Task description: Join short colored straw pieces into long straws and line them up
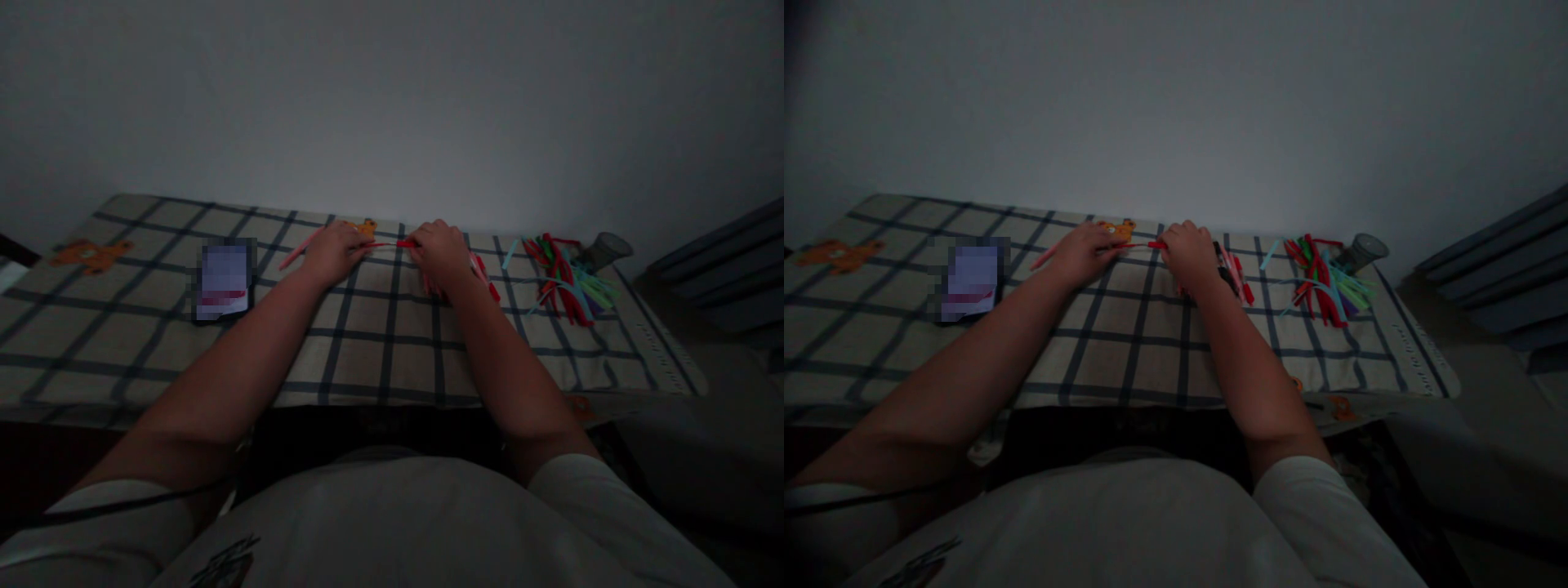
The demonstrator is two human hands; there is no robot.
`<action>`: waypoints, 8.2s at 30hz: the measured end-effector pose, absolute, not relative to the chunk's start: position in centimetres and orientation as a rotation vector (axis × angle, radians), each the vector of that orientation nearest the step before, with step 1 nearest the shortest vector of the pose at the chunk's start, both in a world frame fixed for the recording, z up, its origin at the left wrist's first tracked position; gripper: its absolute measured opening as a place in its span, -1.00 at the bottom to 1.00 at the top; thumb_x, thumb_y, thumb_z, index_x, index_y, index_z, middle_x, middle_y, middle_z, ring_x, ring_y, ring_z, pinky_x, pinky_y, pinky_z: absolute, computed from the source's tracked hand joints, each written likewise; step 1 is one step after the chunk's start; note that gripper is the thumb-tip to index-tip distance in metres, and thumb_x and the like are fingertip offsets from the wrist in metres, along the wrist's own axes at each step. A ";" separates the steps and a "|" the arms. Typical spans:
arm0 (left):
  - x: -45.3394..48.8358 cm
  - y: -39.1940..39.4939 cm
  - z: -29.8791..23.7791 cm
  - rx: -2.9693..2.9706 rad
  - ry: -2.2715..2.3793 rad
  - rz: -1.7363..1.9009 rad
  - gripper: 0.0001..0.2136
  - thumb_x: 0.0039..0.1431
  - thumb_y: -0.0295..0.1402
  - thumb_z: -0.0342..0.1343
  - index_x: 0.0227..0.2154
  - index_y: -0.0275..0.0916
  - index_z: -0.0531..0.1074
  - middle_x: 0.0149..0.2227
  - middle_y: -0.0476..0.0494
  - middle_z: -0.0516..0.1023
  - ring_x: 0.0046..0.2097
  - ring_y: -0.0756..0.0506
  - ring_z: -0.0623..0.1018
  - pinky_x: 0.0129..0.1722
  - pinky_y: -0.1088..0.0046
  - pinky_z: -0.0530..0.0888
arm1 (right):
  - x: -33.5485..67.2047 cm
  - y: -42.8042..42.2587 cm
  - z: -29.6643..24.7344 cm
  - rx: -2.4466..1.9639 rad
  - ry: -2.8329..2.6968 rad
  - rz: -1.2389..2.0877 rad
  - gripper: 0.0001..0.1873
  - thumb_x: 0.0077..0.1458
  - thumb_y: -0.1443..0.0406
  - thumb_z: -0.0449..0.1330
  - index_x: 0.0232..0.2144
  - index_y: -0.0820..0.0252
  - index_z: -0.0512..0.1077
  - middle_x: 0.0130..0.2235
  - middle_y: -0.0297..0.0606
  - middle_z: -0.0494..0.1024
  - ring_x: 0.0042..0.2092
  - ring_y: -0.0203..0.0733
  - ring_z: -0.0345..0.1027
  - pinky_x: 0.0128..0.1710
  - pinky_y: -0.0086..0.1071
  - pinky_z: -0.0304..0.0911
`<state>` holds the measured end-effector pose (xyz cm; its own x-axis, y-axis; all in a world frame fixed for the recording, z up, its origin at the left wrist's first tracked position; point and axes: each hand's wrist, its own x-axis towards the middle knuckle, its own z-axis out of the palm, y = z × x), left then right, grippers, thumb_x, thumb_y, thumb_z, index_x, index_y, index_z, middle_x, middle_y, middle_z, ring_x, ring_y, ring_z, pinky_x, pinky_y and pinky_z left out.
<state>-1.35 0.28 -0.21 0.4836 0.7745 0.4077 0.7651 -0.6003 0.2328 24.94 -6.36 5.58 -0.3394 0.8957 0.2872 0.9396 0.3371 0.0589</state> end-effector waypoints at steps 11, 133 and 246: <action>-1.4 0.1 -0.1 2.707 1.369 0.718 -0.71 0.58 -0.23 0.20 0.17 0.00 0.77 0.18 -0.12 0.82 0.29 -0.29 0.65 0.42 0.08 0.52 | 24.8 -6.3 5.2 -1.623 -2.400 -0.348 -0.56 0.66 0.31 0.07 0.20 0.13 0.76 0.23 0.04 0.75 0.26 0.20 0.37 0.12 -0.07 0.19; -1.4 0.1 0.0 2.731 1.180 0.870 -0.70 0.58 -0.25 0.15 0.10 -0.14 0.78 0.09 -0.28 0.82 0.18 -0.34 0.65 0.34 0.00 0.53 | 24.3 -5.9 4.1 -1.499 -2.436 -0.399 -0.60 0.73 0.22 0.03 0.18 0.16 0.67 0.14 0.07 0.76 0.17 0.19 0.49 0.08 -0.10 0.17; 1.2 -4.2 2.0 2.714 1.189 0.378 -0.12 0.35 -0.02 0.44 0.67 -0.03 0.35 0.03 -0.18 0.76 -0.13 -0.19 0.63 -0.17 0.36 0.37 | 25.2 -3.6 3.4 -1.234 -1.716 0.568 -0.61 0.42 0.07 0.28 -0.47 -0.01 0.39 -0.43 -0.38 0.41 -0.27 -0.11 0.29 -0.16 -0.21 0.23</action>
